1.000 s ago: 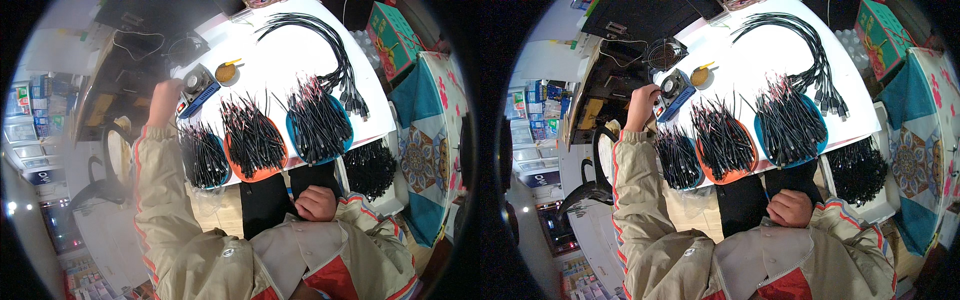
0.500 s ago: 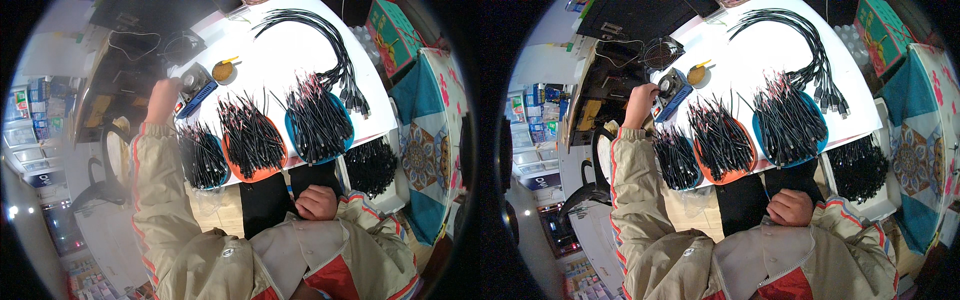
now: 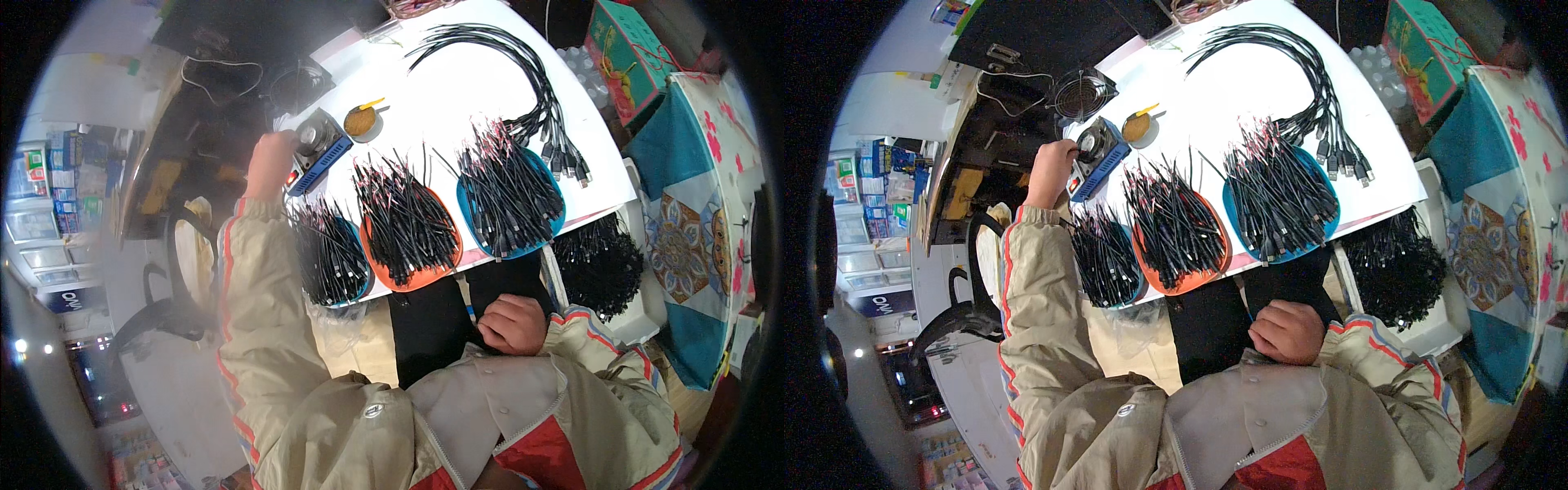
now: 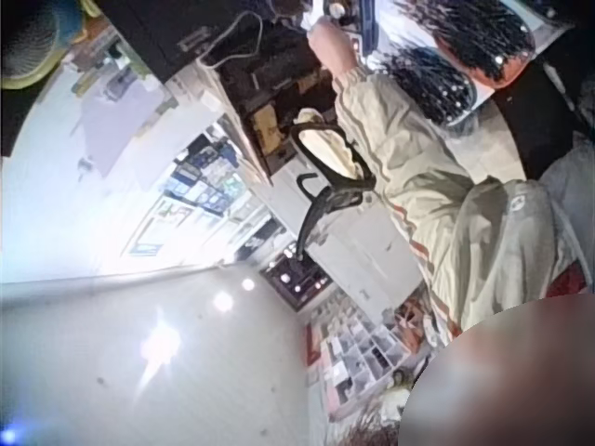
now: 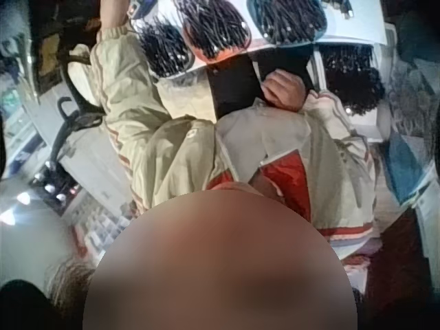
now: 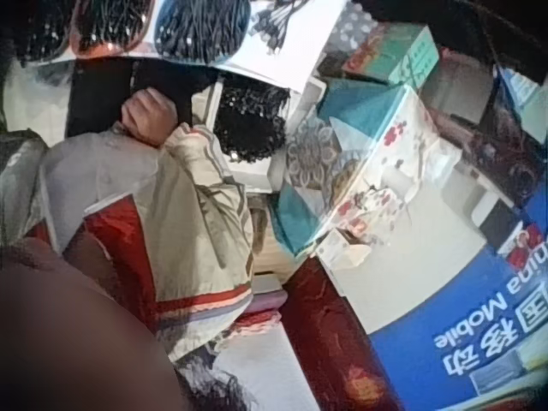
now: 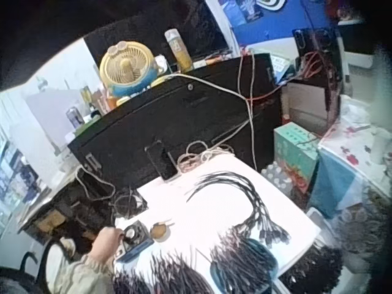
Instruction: The person sits with legs crossed and repeatedly picks up black wires from trays on the table. They strip the ends, insert small connectors, and place the finished wires into a white bin. The process is repeated for multiple wires.
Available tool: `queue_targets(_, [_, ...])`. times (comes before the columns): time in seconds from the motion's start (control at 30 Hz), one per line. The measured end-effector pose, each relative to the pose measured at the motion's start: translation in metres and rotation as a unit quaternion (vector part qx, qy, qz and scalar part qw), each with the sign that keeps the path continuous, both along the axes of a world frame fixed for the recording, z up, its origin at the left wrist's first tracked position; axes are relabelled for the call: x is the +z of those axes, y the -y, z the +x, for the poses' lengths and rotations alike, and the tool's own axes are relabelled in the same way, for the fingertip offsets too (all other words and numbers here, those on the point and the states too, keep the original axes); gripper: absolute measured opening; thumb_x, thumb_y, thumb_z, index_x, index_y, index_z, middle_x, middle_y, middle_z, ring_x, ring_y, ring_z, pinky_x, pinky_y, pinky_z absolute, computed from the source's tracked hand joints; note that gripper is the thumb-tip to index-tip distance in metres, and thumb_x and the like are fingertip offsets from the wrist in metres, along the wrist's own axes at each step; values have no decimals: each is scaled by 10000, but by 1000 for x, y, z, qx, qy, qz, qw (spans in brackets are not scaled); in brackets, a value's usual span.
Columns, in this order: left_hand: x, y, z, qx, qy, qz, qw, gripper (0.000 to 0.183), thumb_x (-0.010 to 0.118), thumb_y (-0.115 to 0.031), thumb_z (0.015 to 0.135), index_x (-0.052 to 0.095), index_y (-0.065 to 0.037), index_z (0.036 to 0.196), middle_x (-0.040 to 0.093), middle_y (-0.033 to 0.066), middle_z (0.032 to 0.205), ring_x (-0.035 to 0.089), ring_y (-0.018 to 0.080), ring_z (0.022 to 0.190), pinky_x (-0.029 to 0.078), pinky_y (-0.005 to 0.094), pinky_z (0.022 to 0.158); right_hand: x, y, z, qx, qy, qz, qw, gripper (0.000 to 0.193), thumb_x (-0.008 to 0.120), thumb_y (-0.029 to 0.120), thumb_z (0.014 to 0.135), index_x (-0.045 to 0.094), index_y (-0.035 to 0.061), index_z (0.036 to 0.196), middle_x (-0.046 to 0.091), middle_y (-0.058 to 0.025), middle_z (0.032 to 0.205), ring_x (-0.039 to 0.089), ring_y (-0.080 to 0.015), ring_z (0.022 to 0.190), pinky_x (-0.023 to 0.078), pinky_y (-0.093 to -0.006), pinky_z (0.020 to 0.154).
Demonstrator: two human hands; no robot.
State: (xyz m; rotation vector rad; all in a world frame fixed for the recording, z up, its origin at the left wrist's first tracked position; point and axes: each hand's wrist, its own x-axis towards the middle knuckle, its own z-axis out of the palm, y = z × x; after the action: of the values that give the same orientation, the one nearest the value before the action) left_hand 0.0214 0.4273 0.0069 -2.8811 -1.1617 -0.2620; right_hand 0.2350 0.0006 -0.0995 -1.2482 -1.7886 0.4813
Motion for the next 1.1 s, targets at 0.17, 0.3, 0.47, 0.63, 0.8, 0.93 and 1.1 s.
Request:
queue_targets(0.17, [32, 37, 7, 52, 147, -43, 987, 121, 653, -76, 834, 685, 8, 915, 649, 215, 745, 656, 340, 663, 499, 376, 618, 1, 5, -2, -13, -10, 14, 1000, 109, 697, 96, 770, 597, 65, 739, 576, -67, 762, 579, -236, 686, 489, -348, 590])
queue_targets(0.3, [90, 118, 15, 6, 296, -67, 953, 125, 640, -53, 905, 672, 33, 990, 669, 50, 738, 586, 91, 621, 427, 218, 557, 23, 2, 0, -2, -119, -37, 992, 104, 645, 92, 843, 617, 30, 765, 598, -94, 783, 585, -272, 717, 480, -364, 633])
queue_targets(0.47, [140, 294, 26, -17, 554, -369, 746, 114, 570, -42, 950, 585, 20, 1044, 589, 63, 780, 462, 64, 563, 340, 181, 502, 88, -3, -9, 12, -278, -10, 961, 314, 563, 121, 947, 520, -9, 1230, 596, -161, 1123, 614, -245, 971, 491, -365, 874])
queue_targets(0.63, [131, 389, 88, -171, 593, -565, 548, 191, 596, -99, 946, 531, 24, 1077, 630, 117, 824, 557, 119, 646, 417, 209, 545, 137, 30, -20, 160, -299, -14, 941, 514, 509, 246, 998, 337, -32, 1394, 509, -210, 1298, 544, -306, 1187, 418, -420, 999])
queue_targets(0.8, [109, 405, 113, -188, 546, -565, 590, 674, 629, -286, 933, 322, 53, 1428, 442, 259, 1409, 415, 332, 1345, 380, 422, 1075, 151, 96, 31, -41, -499, -68, 863, 234, 483, 280, 1011, 498, 49, 1046, 559, -56, 877, 533, -125, 748, 445, -258, 666])
queue_targets(0.93, [76, 376, 85, -139, 474, -560, 665, 490, 543, -191, 980, 399, 36, 1389, 519, 222, 1340, 512, 289, 1256, 453, 369, 1012, 167, 170, 129, -305, -383, 79, 868, 255, 379, 320, 1049, 471, 84, 1018, 434, 0, 647, 358, -90, 557, 285, -243, 517])
queue_targets(1.1, [12, 359, 29, -3, 355, -591, 724, 253, 580, -96, 945, 594, 36, 1162, 673, 119, 1076, 629, 146, 926, 483, 262, 777, 81, 190, 204, -419, -295, -119, 851, 283, 380, 314, 1051, 508, 73, 978, 476, 21, 654, 406, -71, 580, 326, -220, 529])
